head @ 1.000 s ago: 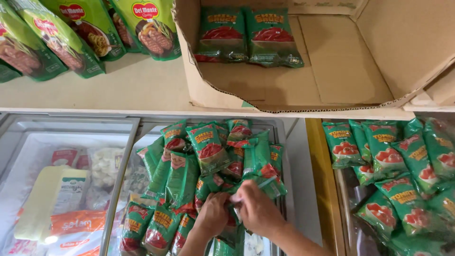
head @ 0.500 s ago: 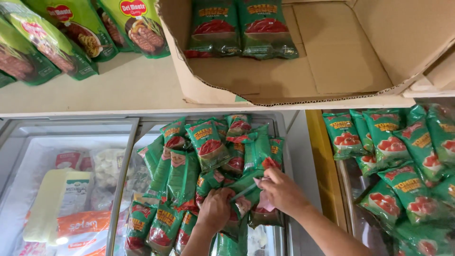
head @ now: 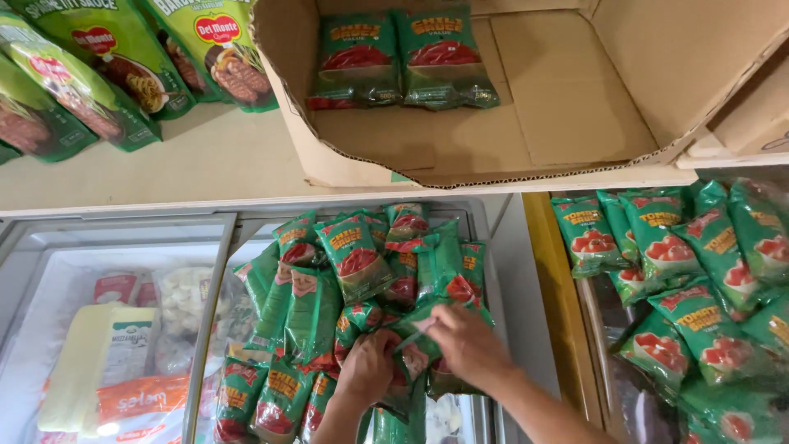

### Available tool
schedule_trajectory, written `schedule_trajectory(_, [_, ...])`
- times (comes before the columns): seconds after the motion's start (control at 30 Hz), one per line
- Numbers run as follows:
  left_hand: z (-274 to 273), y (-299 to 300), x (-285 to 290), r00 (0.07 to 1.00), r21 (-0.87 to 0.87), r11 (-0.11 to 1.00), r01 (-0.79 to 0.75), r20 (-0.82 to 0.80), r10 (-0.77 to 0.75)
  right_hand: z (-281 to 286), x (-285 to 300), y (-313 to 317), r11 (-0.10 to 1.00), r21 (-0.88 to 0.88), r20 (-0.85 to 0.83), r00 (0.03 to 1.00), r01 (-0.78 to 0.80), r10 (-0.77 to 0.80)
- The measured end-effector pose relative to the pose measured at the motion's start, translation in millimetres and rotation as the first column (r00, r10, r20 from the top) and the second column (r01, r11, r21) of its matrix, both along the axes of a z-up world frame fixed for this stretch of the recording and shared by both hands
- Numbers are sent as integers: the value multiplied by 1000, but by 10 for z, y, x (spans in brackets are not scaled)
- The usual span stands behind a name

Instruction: Wipe down packets of chili sauce with a cloth and place them into a cardboard box on a store shelf.

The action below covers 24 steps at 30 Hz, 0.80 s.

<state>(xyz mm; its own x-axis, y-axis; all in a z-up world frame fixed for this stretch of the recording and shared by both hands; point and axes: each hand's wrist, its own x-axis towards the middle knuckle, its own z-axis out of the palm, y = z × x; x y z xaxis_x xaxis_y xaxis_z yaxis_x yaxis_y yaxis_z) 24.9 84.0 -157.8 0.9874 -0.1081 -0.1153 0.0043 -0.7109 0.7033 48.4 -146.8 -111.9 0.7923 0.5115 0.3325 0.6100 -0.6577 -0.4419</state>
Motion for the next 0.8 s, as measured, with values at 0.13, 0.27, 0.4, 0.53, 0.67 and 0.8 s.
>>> schedule_trajectory(0.13, [-55, 0, -3, 996, 32, 999, 10, 83, -13, -319, 334, -680, 926, -20, 20, 926, 377, -377])
schedule_trajectory(0.27, [-18, -70, 12, 997, 35, 999, -8, 80, 5, -199, 339, -1019, 787, -134, -241, 750, 603, -616])
schedule_trajectory(0.4, [545, -234, -28, 997, 35, 997, -72, 16, 71, 179, 172, -755, 583, 69, -854, 350, 810, -385])
schedule_trajectory(0.53, [600, -317, -76, 995, 15, 995, -99, 5, 99, 422, 75, -477, 792, -101, -700, 523, 602, -486])
schedule_trajectory(0.67, [395, -326, -67, 962, -11, 1000, -21, 272, 23, 100, 137, -500, 989, 22, 43, 989, 144, -144])
schedule_trajectory(0.8, [247, -304, -64, 975, -38, 999, 23, 222, -14, 23, 188, -464, 988, -92, 26, 992, 125, -124])
